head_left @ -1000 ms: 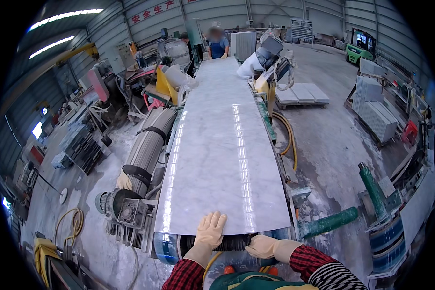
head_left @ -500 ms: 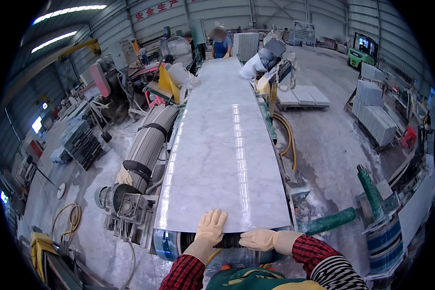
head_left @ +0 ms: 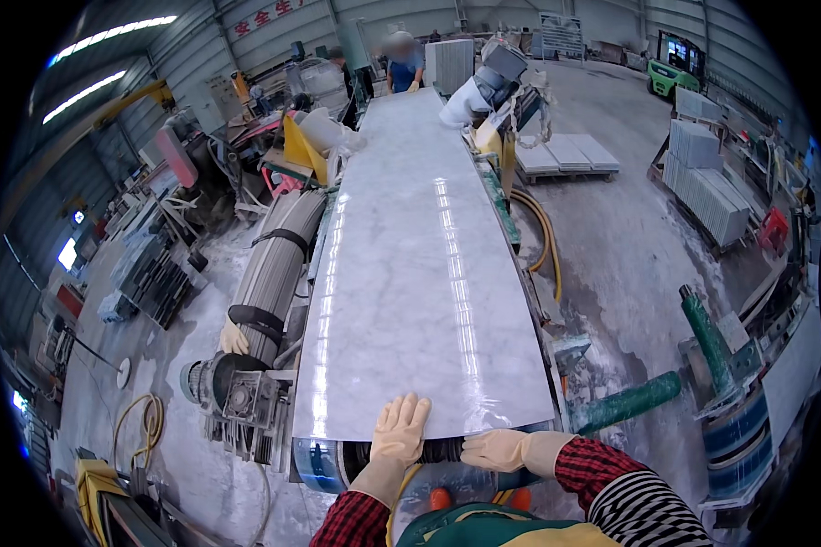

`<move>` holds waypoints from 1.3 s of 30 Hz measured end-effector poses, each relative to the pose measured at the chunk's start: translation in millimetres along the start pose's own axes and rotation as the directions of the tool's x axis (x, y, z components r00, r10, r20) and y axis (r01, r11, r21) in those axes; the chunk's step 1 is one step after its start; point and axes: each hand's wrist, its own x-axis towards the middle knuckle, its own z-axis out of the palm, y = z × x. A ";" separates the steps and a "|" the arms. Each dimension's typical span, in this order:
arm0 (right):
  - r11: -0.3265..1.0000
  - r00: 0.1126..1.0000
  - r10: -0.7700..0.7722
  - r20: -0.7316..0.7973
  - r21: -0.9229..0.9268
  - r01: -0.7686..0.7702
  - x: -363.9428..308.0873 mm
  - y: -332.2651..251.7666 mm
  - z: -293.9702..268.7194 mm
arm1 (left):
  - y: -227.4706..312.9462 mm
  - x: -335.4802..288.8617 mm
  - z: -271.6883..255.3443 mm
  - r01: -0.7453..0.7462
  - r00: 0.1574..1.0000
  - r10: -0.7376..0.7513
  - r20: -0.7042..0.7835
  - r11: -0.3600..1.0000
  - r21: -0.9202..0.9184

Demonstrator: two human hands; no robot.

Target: The person repeatedly picks up large rectangular tiles and places them onto a conveyor belt system. They guide the tiles through the machinery and then remove them from the other end, stacking them in a pile.

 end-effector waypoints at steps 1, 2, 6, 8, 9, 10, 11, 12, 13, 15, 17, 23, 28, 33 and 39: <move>1.000 0.999 -0.011 -0.042 -0.007 0.011 -0.9 -0.1 2.6 | 0.8 -0.1 -0.8 0.001 1.000 -0.001 -0.001 1.000 -0.003; 1.000 0.996 -0.024 -0.083 -0.015 0.023 -2.0 0.4 4.6 | 2.0 -0.2 -1.6 0.003 1.000 -0.003 -0.004 1.000 -0.006; 1.000 0.993 -0.023 -0.115 -0.003 0.023 -3.3 0.5 4.5 | 3.6 -2.1 -0.9 0.010 1.000 -0.010 -0.006 1.000 0.003; 1.000 0.992 -0.028 -0.120 -0.007 0.028 -3.2 0.5 6.9 | 4.5 -2.6 -2.0 0.008 1.000 -0.008 -0.014 1.000 -0.016; 1.000 0.992 -0.030 -0.123 -0.009 0.029 -3.2 -0.1 7.8 | 5.0 -2.8 -2.6 0.006 1.000 -0.007 -0.018 1.000 -0.026; 1.000 0.993 -0.021 -0.118 -0.016 0.019 -3.6 -0.6 8.5 | 4.9 -3.0 -1.8 0.005 1.000 -0.005 -0.020 1.000 -0.022; 1.000 0.994 -0.013 -0.113 -0.023 0.010 -3.1 -1.6 5.7 | 4.4 -3.3 -0.4 0.005 1.000 -0.006 -0.022 1.000 -0.016; 1.000 0.994 -0.005 -0.108 -0.030 0.002 -2.6 -3.0 4.8 | 4.2 -3.9 0.2 0.006 1.000 -0.006 -0.024 1.000 -0.011; 1.000 0.990 -0.008 -0.138 -0.026 0.005 -2.6 -3.0 8.7 | 4.5 -4.7 -0.1 0.006 1.000 -0.006 -0.027 1.000 -0.012; 1.000 0.980 -0.011 -0.198 -0.024 0.006 -3.3 -2.4 13.9 | 5.9 -4.1 -0.9 0.001 0.999 -0.002 -0.036 1.000 -0.013; 1.000 0.984 -0.005 -0.177 -0.021 0.002 -3.3 -3.2 14.9 | 6.0 -5.9 -0.8 0.003 0.999 -0.004 -0.039 1.000 -0.003; 0.999 0.981 -0.001 -0.192 -0.033 -0.006 -5.2 -4.5 21.4 | 6.6 -7.7 0.8 -0.001 0.998 0.001 -0.059 1.000 0.000; 0.999 0.984 0.040 -0.173 -0.018 -0.044 -7.5 -7.6 22.6 | 8.2 -8.6 3.0 -0.002 0.997 0.003 -0.074 1.000 0.012; 0.997 0.992 0.073 -0.099 -0.016 -0.075 -2.5 -13.9 13.8 | 8.5 -12.9 -4.3 0.030 0.999 -0.030 -0.036 1.000 0.003; 0.997 0.993 0.062 -0.101 -0.033 -0.066 -0.2 -16.7 8.0 | 10.1 -14.4 -2.9 0.047 0.999 -0.047 0.000 0.999 0.007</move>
